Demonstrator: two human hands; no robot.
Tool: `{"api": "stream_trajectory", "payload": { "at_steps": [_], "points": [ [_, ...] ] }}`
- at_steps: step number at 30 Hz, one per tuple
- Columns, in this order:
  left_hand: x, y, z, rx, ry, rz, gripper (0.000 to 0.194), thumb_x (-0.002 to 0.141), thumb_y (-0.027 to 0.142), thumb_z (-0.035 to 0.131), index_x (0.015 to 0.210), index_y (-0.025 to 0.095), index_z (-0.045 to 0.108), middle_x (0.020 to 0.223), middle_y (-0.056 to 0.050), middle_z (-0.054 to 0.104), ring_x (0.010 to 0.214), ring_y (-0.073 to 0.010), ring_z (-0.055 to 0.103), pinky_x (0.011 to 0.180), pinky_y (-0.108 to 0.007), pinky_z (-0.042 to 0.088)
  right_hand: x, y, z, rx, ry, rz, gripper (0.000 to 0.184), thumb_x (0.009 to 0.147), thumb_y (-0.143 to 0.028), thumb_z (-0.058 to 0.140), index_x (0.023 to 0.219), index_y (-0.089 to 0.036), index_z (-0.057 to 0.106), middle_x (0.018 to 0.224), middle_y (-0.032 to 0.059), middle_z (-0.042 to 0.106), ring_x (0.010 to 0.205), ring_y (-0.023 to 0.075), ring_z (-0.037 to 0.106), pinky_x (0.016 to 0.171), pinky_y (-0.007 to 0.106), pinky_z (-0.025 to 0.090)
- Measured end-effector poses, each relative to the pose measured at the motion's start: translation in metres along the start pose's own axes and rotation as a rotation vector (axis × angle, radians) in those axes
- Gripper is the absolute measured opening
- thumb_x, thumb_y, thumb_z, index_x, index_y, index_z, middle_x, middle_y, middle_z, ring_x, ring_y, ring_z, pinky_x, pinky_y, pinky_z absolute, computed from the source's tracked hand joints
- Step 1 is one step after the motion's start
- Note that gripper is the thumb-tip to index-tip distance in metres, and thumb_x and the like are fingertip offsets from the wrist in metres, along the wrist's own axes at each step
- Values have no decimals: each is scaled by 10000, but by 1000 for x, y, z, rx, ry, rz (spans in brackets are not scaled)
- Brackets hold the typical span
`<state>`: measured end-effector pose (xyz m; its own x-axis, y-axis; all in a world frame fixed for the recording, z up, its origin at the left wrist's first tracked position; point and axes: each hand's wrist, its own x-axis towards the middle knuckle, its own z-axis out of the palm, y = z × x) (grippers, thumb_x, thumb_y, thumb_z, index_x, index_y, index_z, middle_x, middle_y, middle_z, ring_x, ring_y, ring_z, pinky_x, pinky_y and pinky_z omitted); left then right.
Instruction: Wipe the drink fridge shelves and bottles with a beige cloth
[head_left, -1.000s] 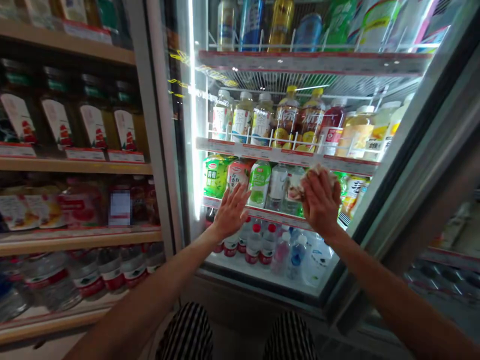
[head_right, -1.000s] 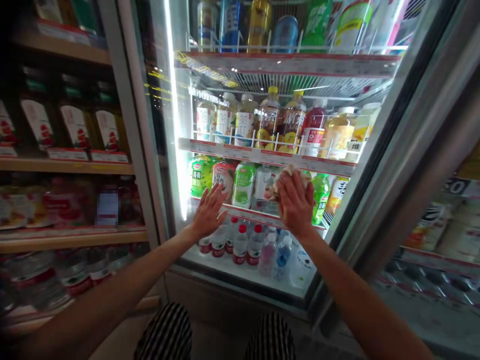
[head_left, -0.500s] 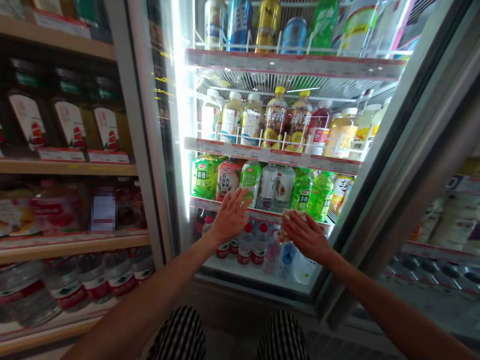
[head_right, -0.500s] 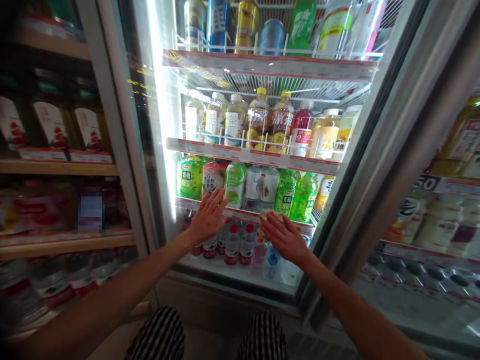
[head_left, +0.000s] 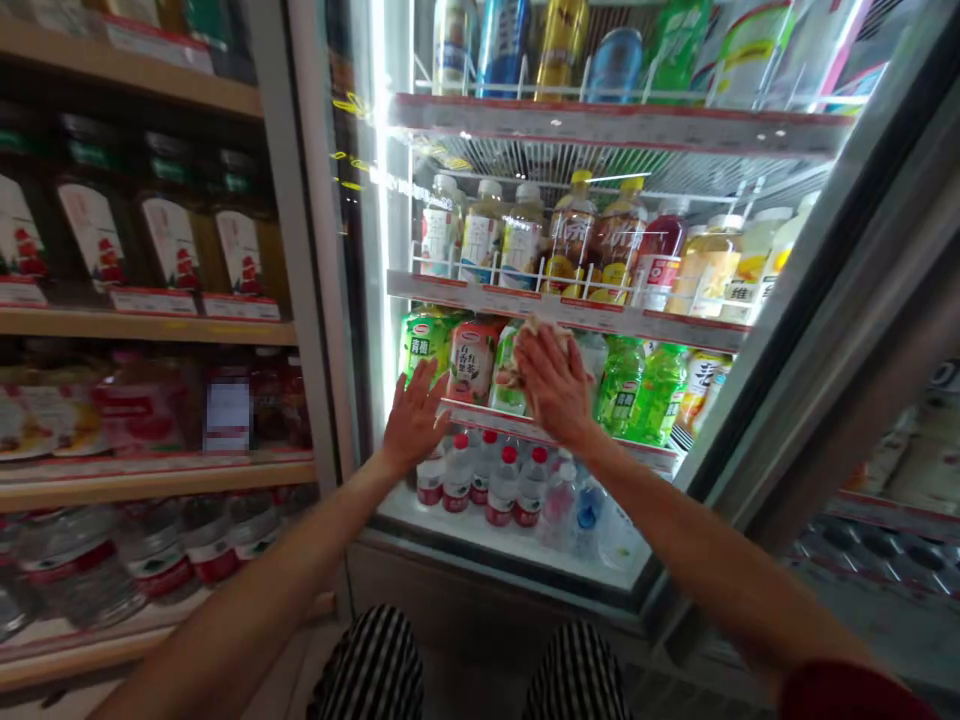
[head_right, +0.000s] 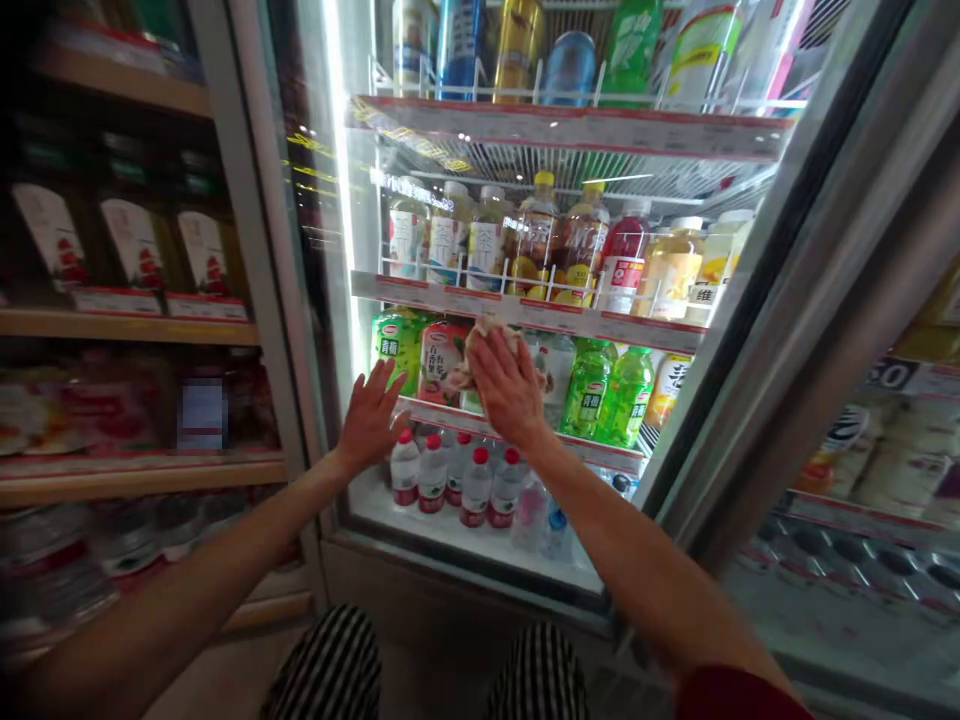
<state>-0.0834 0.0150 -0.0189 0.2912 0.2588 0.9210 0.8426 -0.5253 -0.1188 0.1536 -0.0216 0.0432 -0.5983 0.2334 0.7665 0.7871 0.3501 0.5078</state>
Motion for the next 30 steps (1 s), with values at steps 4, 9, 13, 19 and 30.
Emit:
{"api": "stream_trajectory", "payload": {
  "at_steps": [4,9,13,19,30],
  "points": [
    [-13,-30,-10,35,-1,-95,586,857,301,435,1393,196,222,1455,-130,252,1362,-243,173,1086,-483,187,22,-32,25,90,-63,-273,442,854,-146,389,1296,-134,412,1390,73,396,1342,221,232,1112,464,212],
    [-30,-62,-20,44,-1,-211,576,860,324,420,1389,190,237,1462,-131,230,1360,-258,176,1082,-501,182,64,-60,42,103,-45,-175,472,858,-134,365,1330,-137,362,1420,76,344,1352,246,194,1115,504,178],
    [-35,-76,-25,51,4,-236,570,862,319,411,1388,188,236,1464,-131,226,1360,-261,178,1077,-507,187,89,-84,58,132,-78,-275,448,864,-156,367,1311,-121,390,1418,76,352,1352,241,194,1124,480,184],
    [-35,-87,-32,76,30,-254,566,863,310,410,1386,184,235,1466,-132,223,1367,-242,159,1080,-491,196,126,-110,77,115,-56,-222,438,870,-152,339,1304,-114,388,1434,83,319,1351,250,195,1126,494,171],
    [-24,-92,-41,51,46,-280,573,871,334,392,1394,189,207,1475,-119,202,1370,-238,144,1093,-479,176,123,-86,66,104,-9,-198,458,864,-120,329,1319,-85,360,1430,103,321,1350,281,182,1092,563,156]
  ]
}}
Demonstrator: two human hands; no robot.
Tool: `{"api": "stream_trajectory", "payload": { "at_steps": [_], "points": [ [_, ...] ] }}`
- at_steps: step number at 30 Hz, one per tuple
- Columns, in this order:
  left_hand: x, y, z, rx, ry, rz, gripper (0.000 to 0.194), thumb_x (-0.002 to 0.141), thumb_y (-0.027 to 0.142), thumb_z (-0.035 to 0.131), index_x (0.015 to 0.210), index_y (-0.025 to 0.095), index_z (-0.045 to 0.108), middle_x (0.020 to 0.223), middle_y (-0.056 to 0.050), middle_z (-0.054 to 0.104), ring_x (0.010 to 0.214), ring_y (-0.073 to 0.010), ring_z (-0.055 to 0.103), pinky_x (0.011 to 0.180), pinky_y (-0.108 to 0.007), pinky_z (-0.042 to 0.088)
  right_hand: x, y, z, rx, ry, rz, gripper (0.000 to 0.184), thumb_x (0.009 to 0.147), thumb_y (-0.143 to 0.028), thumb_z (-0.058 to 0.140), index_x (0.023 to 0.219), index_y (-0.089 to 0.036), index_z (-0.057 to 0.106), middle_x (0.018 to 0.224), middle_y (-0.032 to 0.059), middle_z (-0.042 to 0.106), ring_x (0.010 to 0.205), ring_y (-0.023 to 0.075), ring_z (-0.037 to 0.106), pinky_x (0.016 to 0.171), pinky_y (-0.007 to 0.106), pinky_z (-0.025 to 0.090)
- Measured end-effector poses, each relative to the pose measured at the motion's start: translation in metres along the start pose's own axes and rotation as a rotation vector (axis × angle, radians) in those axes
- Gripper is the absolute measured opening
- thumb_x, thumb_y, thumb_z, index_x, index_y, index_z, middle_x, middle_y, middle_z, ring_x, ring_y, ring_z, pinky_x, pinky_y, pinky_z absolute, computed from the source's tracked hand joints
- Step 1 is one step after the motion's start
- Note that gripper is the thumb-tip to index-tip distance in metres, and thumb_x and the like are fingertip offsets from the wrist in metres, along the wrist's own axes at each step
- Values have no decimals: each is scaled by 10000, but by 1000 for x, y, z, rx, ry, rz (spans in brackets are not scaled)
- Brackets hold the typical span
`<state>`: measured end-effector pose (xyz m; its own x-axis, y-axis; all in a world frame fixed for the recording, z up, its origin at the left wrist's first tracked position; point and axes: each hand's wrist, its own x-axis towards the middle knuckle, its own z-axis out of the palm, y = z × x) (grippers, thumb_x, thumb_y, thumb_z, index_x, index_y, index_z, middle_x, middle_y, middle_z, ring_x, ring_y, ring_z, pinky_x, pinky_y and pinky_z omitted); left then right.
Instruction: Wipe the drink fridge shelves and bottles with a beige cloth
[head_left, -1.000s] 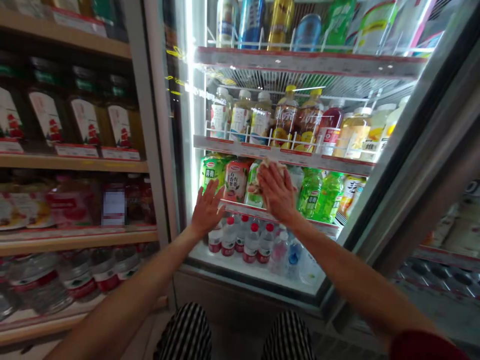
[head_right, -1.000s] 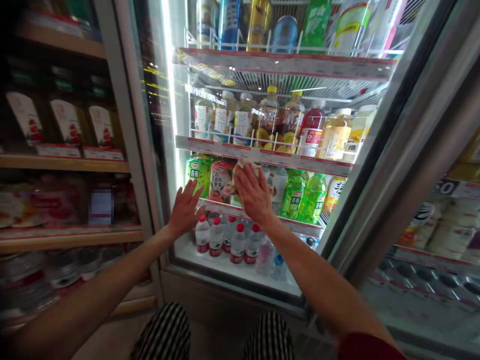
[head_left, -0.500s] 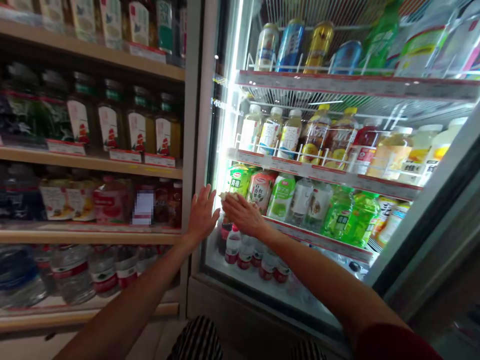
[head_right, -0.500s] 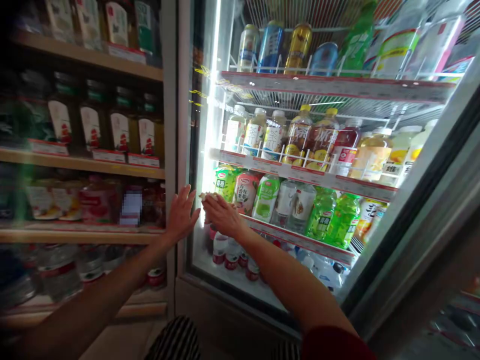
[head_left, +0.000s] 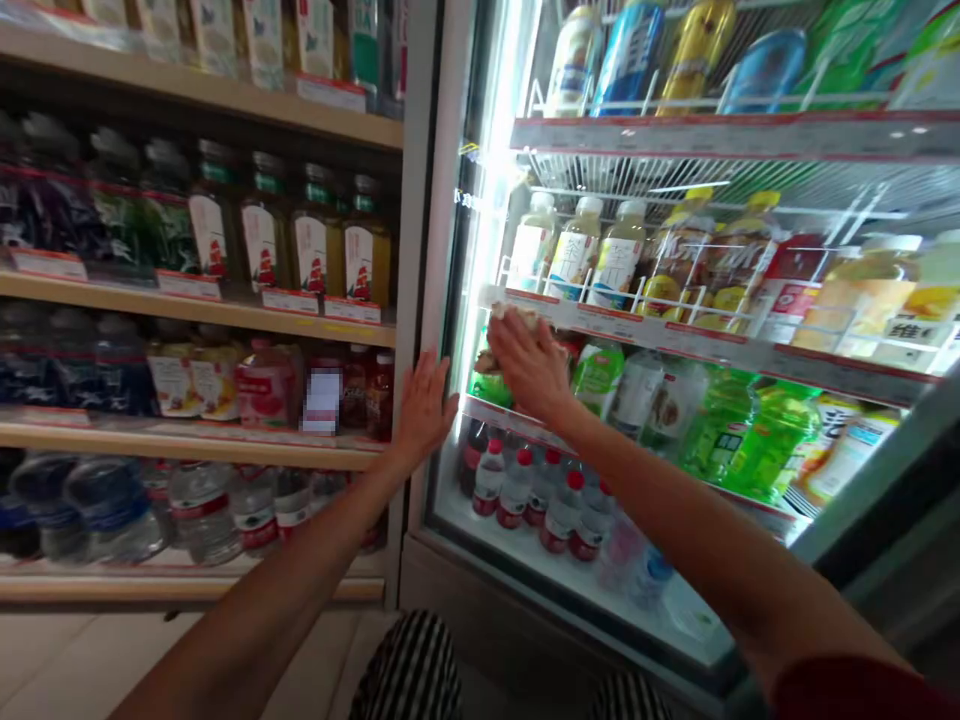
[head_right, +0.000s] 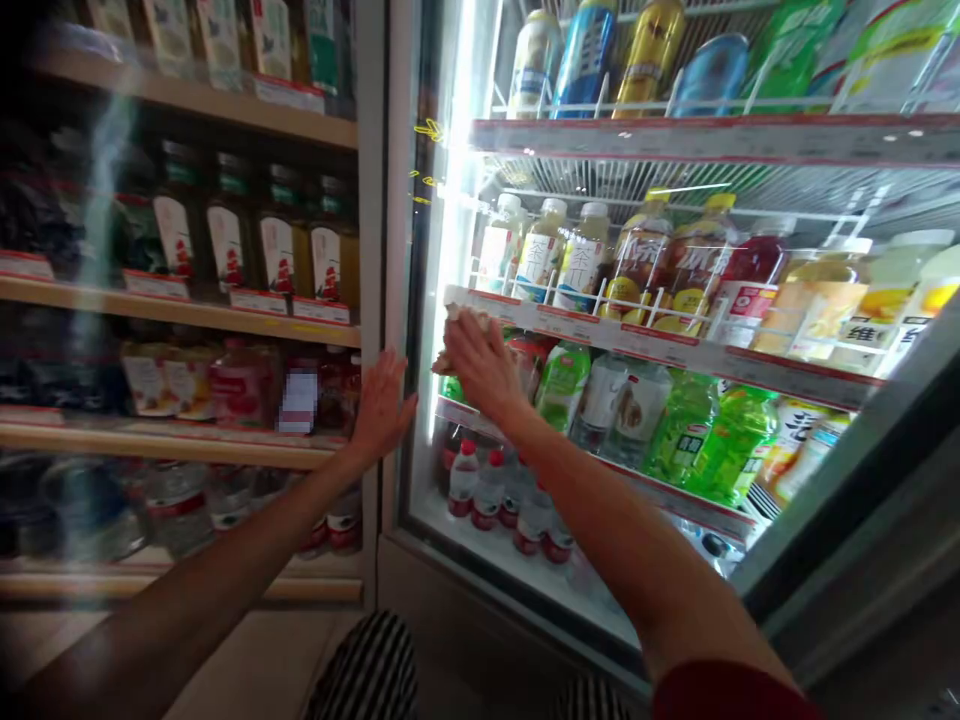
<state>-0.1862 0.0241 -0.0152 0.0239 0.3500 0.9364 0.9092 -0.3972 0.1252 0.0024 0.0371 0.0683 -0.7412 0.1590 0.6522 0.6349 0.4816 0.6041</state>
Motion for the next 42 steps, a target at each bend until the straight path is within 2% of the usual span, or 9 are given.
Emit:
{"api": "stream_trajectory", "payload": {
  "at_steps": [6,11,16,21,25,30,35,39,42],
  "points": [
    [17,32,5,-41,19,70,556,889,331,366,1396,180,194,1467,-131,218,1369,-233,149,1087,-475,187,-32,28,-29,26,-83,-194,471,848,-152,405,1316,-116,373,1389,88,398,1346,213,220,1127,465,118],
    [30,62,10,-77,15,134,557,892,314,361,1400,174,178,1468,-136,210,1373,-228,134,1092,-467,179,-57,51,-52,-34,50,111,513,850,-162,408,1355,-159,321,1424,80,338,1371,243,110,1109,536,55],
    [40,95,20,-113,17,205,560,885,287,379,1397,161,191,1460,-143,230,1372,-235,136,1092,-467,186,-94,63,-67,-34,-55,-142,501,835,-133,422,1331,-171,363,1377,50,420,1344,188,228,1124,452,127],
    [44,127,28,-159,29,254,574,871,262,398,1398,172,190,1472,-124,206,1376,-237,107,1094,-466,191,-124,79,-88,-186,68,148,492,859,-197,419,1345,-192,348,1399,52,382,1358,228,178,1118,498,74],
    [43,150,32,-180,10,330,585,858,254,422,1394,167,206,1466,-129,223,1375,-238,111,1097,-472,175,-157,81,-98,-143,-69,-126,469,847,-167,429,1314,-184,393,1377,24,419,1349,189,211,1130,430,106],
    [37,178,36,-193,-10,428,576,848,253,448,1379,164,242,1450,-140,259,1374,-234,120,1096,-474,174,-192,97,-117,-265,55,215,490,844,-201,462,1326,-183,379,1383,64,403,1355,234,186,1111,491,97],
    [32,201,41,-196,-40,473,539,849,255,448,1356,162,291,1428,-143,306,1369,-237,145,1092,-473,185,-225,102,-128,-197,-110,-27,456,841,-161,445,1294,-210,423,1361,14,439,1344,195,224,1120,422,143],
    [29,213,45,-215,-64,491,527,855,271,439,1352,173,296,1432,-140,299,1370,-240,137,1093,-480,180,-241,111,-136,-282,120,285,485,837,-221,482,1314,-203,396,1361,81,433,1337,243,237,1093,505,156],
    [26,219,47,-231,-96,510,526,852,262,436,1352,178,295,1434,-135,298,1370,-240,136,1092,-490,177,-254,109,-139,-243,58,250,474,833,-201,478,1302,-216,411,1328,70,478,1327,232,262,1087,491,201]
  ]
}}
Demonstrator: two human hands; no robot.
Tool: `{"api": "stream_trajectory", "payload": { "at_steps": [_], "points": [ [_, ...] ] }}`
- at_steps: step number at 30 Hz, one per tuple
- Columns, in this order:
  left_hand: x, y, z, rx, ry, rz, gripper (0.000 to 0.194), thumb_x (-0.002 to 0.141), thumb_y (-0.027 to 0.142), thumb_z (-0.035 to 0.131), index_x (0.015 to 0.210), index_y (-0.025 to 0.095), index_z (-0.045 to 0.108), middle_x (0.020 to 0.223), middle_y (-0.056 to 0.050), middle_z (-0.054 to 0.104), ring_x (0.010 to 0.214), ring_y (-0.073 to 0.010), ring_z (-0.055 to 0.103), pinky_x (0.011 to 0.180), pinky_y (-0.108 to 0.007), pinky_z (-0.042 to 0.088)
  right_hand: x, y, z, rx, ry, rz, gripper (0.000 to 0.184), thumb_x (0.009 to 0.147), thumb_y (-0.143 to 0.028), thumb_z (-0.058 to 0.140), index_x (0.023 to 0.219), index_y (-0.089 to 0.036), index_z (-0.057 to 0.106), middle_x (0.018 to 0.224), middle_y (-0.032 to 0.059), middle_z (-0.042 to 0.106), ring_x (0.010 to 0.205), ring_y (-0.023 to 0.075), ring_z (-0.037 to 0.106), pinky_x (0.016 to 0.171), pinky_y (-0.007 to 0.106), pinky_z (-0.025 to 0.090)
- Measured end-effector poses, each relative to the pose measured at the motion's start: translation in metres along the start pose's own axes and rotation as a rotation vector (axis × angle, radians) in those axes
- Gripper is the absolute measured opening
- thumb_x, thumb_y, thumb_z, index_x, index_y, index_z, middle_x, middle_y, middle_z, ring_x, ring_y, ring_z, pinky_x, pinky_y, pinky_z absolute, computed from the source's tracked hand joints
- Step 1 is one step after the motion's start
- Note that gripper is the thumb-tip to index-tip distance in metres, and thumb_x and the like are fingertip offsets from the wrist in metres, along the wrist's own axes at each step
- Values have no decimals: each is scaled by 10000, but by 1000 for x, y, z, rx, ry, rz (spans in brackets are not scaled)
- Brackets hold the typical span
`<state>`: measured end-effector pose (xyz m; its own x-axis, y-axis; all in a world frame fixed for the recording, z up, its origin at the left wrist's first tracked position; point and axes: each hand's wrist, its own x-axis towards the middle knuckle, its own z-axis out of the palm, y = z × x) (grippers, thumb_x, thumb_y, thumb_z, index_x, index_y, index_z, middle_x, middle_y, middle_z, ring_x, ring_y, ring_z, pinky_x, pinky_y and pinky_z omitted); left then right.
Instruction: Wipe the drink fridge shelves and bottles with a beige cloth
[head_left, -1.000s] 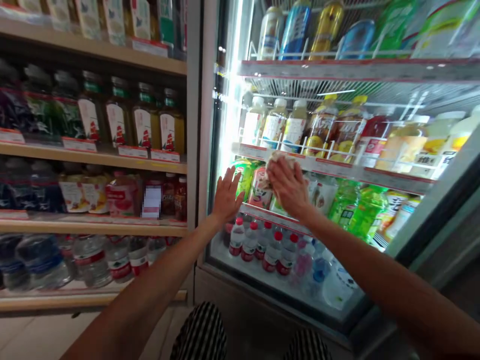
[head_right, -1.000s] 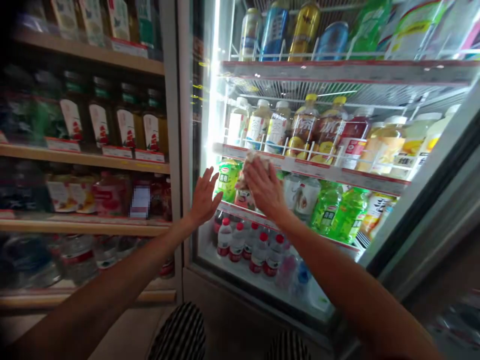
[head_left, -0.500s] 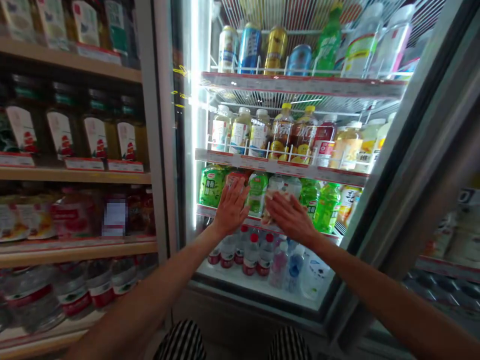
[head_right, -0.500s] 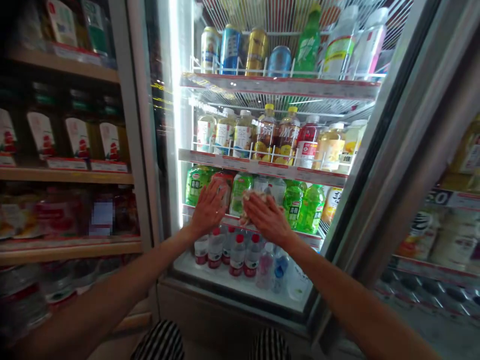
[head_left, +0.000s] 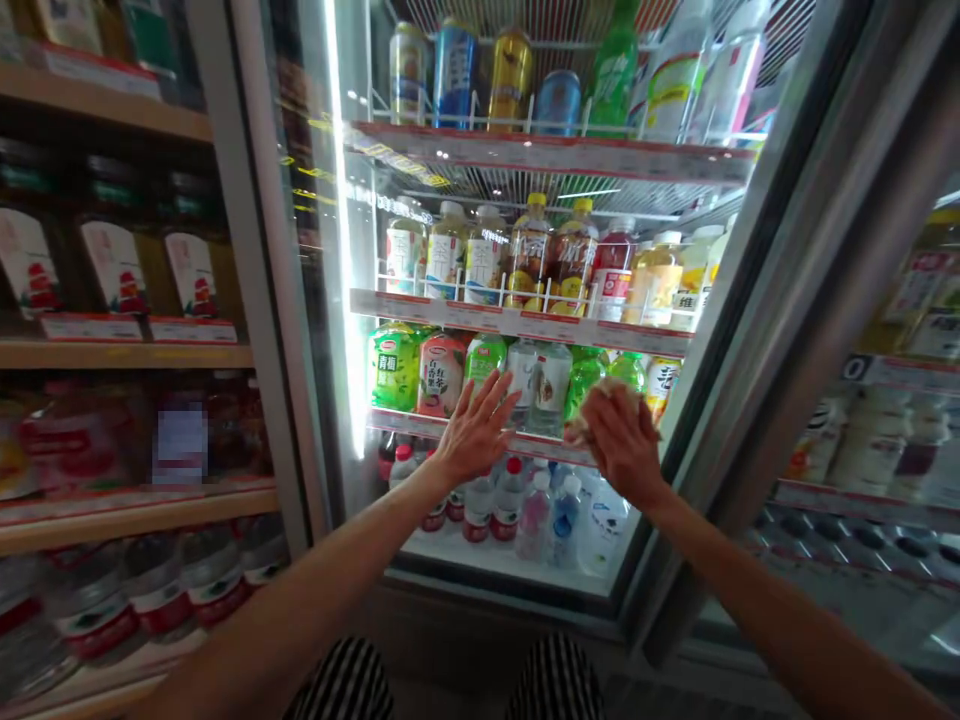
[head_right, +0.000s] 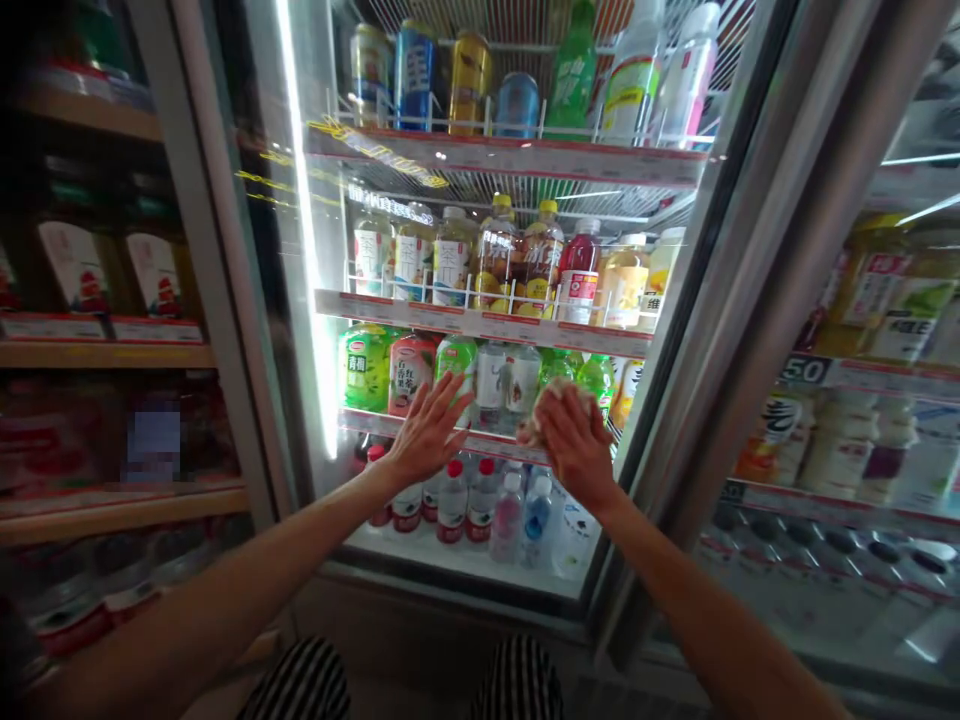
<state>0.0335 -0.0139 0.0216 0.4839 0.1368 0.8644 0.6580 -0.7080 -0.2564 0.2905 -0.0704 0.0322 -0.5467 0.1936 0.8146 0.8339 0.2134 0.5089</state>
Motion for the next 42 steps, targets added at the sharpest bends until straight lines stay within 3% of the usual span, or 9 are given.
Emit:
{"api": "stream_trajectory", "payload": {
  "at_steps": [3,8,14,18,20,25,30,36,42],
  "points": [
    [0,4,3,-9,-11,11,524,849,251,436,1351,195,296,1431,-117,312,1368,-231,152,1095,-484,178,-7,7,-3,60,-140,-174,456,843,-184,457,1291,-258,419,1300,26,512,1309,179,309,1106,438,195],
    [-8,1,4,-5,-2,2,533,847,255,441,1356,182,298,1430,-126,311,1367,-234,153,1097,-476,175,-5,15,-5,-86,175,218,503,838,-250,480,1329,-198,380,1381,109,400,1332,279,242,1059,552,206],
    [-20,-16,-1,52,14,-35,511,845,253,453,1337,175,336,1415,-125,341,1366,-228,161,1102,-462,171,7,-14,4,75,-91,-186,459,838,-150,453,1291,-220,428,1299,48,513,1316,182,296,1106,431,193],
    [-28,-35,-12,100,16,-113,512,845,256,439,1337,166,330,1438,-126,296,1368,-228,150,1102,-468,169,45,-16,14,-11,154,144,521,834,-227,478,1339,-177,362,1373,108,415,1337,272,232,1075,540,181],
    [-34,-47,-18,120,-5,-142,509,846,259,431,1336,166,329,1439,-126,293,1369,-226,142,1101,-472,171,55,-31,22,11,141,130,531,835,-228,471,1349,-182,345,1387,103,395,1343,278,211,1070,546,193],
    [-57,-74,-32,181,11,-201,480,854,266,423,1316,157,352,1418,-136,332,1369,-219,139,1096,-463,188,76,-75,39,143,-101,-274,535,834,-148,443,1354,-203,329,1372,40,425,1335,207,252,1111,454,174],
    [-76,-94,-41,210,18,-278,501,861,266,416,1339,154,317,1431,-141,305,1371,-225,129,1091,-468,189,123,-94,55,145,59,13,526,845,-193,446,1357,-185,327,1406,80,367,1357,253,177,1101,529,131],
    [-95,-112,-51,240,15,-358,520,868,271,413,1357,148,282,1437,-152,286,1367,-235,155,1076,-476,213,132,-149,83,281,-98,-408,532,820,-104,420,1344,-128,334,1375,72,419,1347,195,219,1127,439,157],
    [-111,-126,-53,219,30,-422,547,875,295,402,1384,176,236,1446,-148,266,1363,-242,171,1068,-498,214,150,-147,86,274,-45,-174,536,838,-132,398,1365,-123,298,1423,96,333,1373,239,98,1117,528,82]
  ]
}}
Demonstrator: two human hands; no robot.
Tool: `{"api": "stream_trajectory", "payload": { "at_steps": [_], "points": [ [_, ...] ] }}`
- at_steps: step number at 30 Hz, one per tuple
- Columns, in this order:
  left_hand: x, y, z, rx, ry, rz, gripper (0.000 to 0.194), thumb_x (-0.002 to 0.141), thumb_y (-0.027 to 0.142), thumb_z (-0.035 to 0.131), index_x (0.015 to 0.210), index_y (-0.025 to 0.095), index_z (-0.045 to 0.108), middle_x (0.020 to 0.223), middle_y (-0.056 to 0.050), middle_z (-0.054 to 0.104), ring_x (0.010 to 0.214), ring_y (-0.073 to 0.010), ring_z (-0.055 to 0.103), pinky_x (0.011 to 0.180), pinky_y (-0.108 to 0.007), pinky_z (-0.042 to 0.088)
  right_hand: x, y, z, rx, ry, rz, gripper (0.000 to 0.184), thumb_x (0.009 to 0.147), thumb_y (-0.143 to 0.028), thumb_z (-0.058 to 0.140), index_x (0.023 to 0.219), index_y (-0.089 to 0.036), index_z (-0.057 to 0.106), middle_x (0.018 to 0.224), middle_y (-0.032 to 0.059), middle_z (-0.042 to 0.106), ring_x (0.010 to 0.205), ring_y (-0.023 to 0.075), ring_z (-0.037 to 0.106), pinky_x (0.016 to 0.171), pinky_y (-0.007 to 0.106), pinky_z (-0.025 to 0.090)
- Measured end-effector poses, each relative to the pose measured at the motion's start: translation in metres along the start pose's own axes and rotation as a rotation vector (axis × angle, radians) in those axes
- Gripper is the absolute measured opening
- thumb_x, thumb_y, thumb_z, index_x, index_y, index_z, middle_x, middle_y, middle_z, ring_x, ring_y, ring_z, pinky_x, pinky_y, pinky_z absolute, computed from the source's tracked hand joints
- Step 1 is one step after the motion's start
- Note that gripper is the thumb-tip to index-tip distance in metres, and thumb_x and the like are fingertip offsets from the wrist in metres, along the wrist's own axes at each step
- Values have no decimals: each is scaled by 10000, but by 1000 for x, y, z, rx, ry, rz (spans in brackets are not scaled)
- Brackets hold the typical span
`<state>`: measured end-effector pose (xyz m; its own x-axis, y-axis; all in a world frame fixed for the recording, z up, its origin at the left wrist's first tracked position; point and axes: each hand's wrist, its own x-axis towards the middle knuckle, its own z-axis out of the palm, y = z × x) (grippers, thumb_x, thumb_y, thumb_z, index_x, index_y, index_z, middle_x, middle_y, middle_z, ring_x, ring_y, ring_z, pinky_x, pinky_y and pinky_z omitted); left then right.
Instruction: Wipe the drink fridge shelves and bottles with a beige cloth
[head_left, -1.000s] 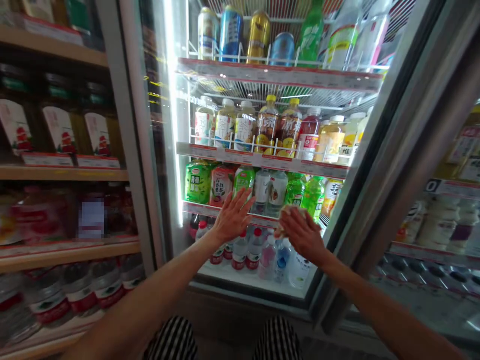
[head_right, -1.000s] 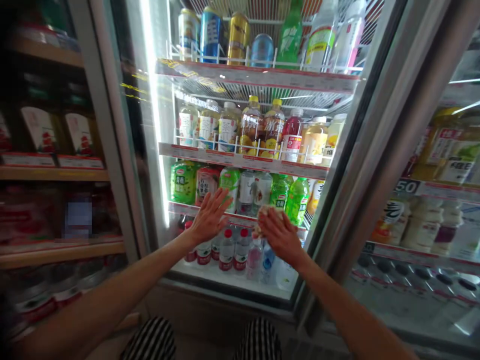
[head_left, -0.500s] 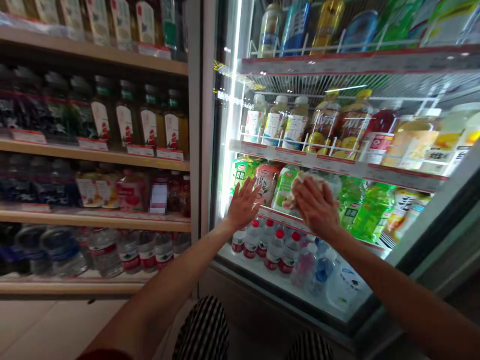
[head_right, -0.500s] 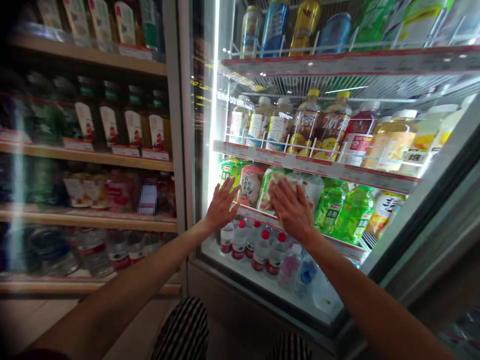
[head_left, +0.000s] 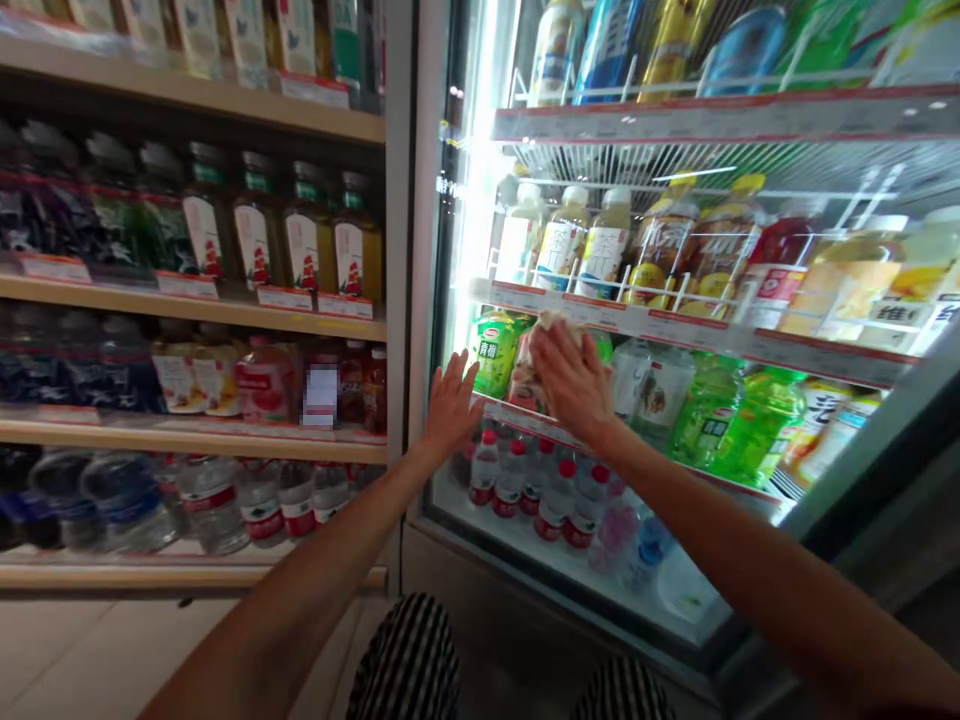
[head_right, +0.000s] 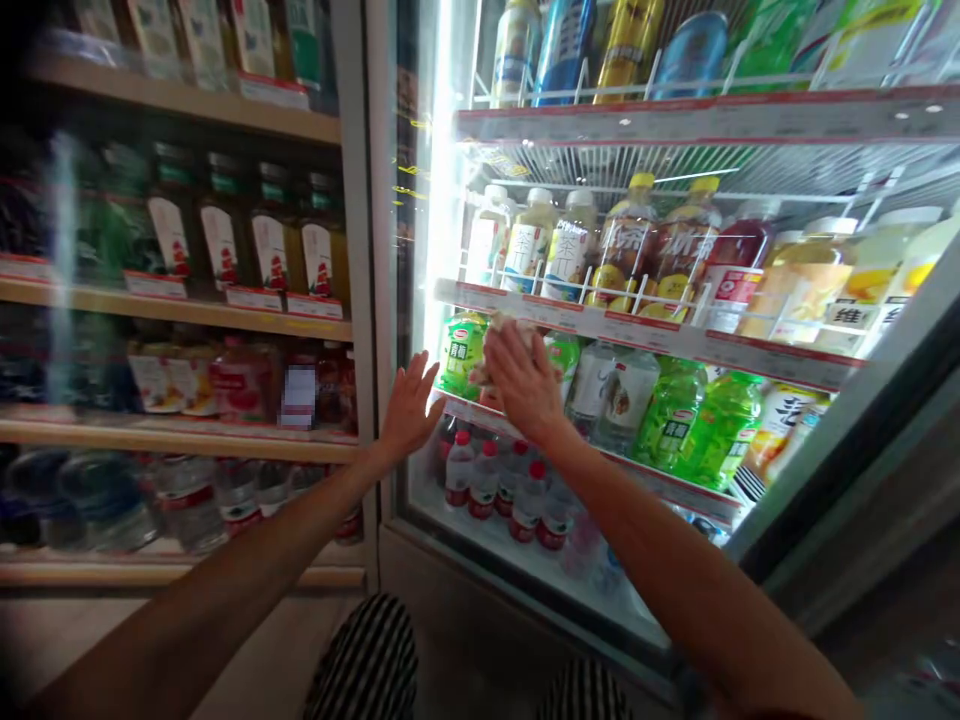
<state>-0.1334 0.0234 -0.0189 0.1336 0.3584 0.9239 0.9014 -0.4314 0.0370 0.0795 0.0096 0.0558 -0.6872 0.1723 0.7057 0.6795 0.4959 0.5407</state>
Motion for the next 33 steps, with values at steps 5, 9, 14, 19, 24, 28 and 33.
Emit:
{"api": "stream_trajectory", "payload": {
  "at_steps": [5,9,14,19,24,28,33],
  "points": [
    [1,6,2,-19,7,30,583,867,283,419,1396,191,193,1456,-142,245,1365,-240,162,1071,-502,207,-18,3,-5,14,-143,-272,504,822,-131,430,1323,-138,373,1379,70,414,1342,193,236,1130,440,150],
    [7,25,5,-39,27,85,593,862,275,433,1395,177,194,1454,-153,243,1370,-240,138,1081,-489,198,-31,27,-30,-125,-12,56,504,859,-171,399,1357,-170,322,1407,69,366,1367,223,138,1118,515,48],
    [19,58,10,-110,56,166,584,857,257,431,1391,173,210,1452,-145,252,1368,-239,145,1090,-474,200,-73,46,-59,-91,-158,-163,518,838,-126,412,1345,-205,342,1382,21,411,1355,164,189,1135,417,100],
    [26,92,16,-158,51,209,583,855,255,429,1391,192,210,1450,-126,267,1368,-235,147,1097,-472,189,-109,84,-91,-272,91,204,532,845,-232,453,1359,-209,319,1402,74,375,1353,245,189,1095,534,109],
    [31,121,19,-173,32,273,575,847,245,442,1382,185,239,1436,-132,296,1366,-234,161,1098,-465,189,-160,85,-105,-301,-42,42,470,831,-187,473,1296,-221,413,1339,57,468,1328,220,269,1086,460,216],
    [33,140,21,-181,19,329,550,846,244,449,1362,164,279,1430,-139,306,1369,-237,143,1095,-469,187,-173,105,-118,-356,43,127,448,851,-232,456,1296,-212,417,1347,75,456,1308,235,311,1080,489,197],
    [34,155,21,-156,23,386,515,856,245,436,1345,147,306,1406,-154,344,1369,-235,142,1092,-465,193,-193,105,-122,-391,211,318,494,835,-215,476,1319,-167,392,1352,122,440,1327,285,257,1049,527,237]
  ]
}}
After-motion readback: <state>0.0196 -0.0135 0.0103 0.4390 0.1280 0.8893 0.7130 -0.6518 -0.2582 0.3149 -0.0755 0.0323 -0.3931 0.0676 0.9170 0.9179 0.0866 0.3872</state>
